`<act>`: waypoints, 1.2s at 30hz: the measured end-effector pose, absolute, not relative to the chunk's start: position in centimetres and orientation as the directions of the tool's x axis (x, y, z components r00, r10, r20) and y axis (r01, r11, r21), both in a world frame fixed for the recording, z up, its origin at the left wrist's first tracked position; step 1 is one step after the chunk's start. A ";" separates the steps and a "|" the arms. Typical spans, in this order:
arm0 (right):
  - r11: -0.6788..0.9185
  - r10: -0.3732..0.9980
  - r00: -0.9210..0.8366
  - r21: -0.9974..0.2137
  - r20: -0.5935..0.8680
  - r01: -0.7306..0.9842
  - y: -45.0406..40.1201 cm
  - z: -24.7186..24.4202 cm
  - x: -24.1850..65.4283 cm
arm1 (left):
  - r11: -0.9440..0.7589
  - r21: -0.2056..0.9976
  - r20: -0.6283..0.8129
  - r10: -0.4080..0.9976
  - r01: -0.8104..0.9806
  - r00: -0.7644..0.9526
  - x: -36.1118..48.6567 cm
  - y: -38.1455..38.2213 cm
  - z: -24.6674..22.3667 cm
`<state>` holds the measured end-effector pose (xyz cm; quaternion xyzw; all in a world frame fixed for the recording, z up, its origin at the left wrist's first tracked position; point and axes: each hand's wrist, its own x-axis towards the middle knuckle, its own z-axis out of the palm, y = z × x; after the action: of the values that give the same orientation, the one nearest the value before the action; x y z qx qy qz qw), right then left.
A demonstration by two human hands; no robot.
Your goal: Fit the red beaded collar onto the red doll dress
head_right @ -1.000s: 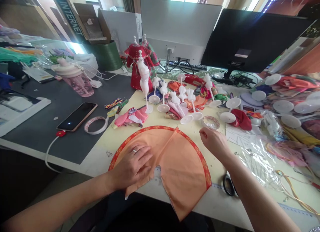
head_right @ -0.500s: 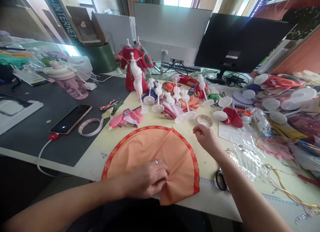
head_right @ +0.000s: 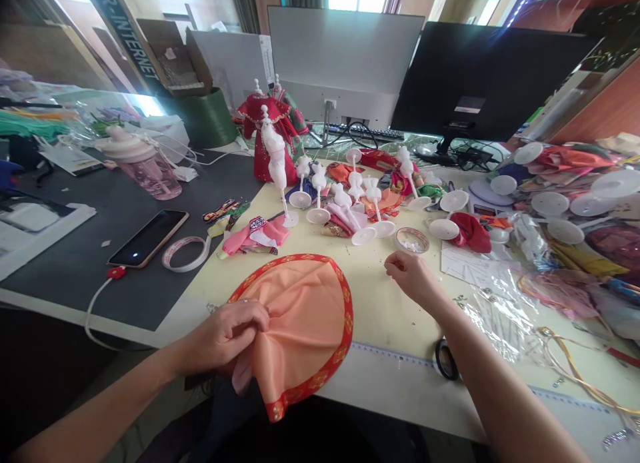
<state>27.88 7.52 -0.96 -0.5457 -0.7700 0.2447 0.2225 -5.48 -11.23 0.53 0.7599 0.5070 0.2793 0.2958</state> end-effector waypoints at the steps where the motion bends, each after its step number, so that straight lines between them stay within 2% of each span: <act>1: 0.288 0.949 -0.307 -0.613 0.077 0.736 7.5 -1.0 28.0 | -0.301 0.737 0.131 0.942 0.605 0.309 -5.8 -11.3 0.5; 7: 0.318 0.946 -0.300 -0.547 0.125 0.775 7.3 -0.8 27.9 | -0.276 0.707 0.169 0.960 0.652 0.223 -7.1 -11.5 -0.1; 10: 0.403 0.915 -0.367 -0.458 0.170 0.792 6.1 -0.3 25.6 | -0.310 0.646 0.235 0.950 0.697 0.205 -6.7 -11.9 -0.6; 12: 0.552 0.834 -0.504 -0.340 0.224 0.761 4.9 -0.1 23.1 | -0.310 0.581 0.281 0.944 0.753 0.172 -6.1 -12.3 -1.0; 16: 0.826 0.564 -0.785 -0.174 0.256 0.536 3.4 -0.5 17.4 | -0.241 0.391 0.313 0.942 0.888 0.118 -5.0 -13.3 -1.9; 18: 0.874 0.484 -0.851 -0.061 0.205 0.482 3.4 -1.0 15.6 | -0.219 0.327 0.294 0.948 0.919 0.121 -4.9 -13.3 -2.2; 21: 0.884 0.457 -0.879 0.038 0.135 0.465 3.6 -1.3 14.8 | -0.240 0.315 0.243 0.956 0.918 0.167 -5.6 -12.0 -1.9; 26: 0.874 0.481 -0.874 0.045 0.070 0.485 1.3 -0.4 17.7 | -0.438 0.293 0.173 0.899 0.850 0.403 -7.8 -6.8 0.2; 29: 0.862 0.500 -0.866 -0.096 -0.004 0.498 -1.0 0.4 20.0 | -0.516 0.253 0.092 0.855 0.818 0.511 -8.0 -4.3 2.0; 32: 0.833 0.541 -0.835 -0.202 0.102 0.515 -1.7 0.8 21.0 | -0.499 0.304 0.106 0.864 0.812 0.492 -6.6 -3.4 3.0; 36: 0.831 0.555 -0.796 -0.185 0.240 0.524 0.5 0.1 19.2 | -0.455 0.309 0.174 0.891 0.835 0.420 -3.4 -3.9 1.3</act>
<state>19.25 0.54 0.07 -0.2851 -0.9461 0.0547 0.1435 -3.43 -3.87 1.31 0.8381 0.5147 0.1578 0.0877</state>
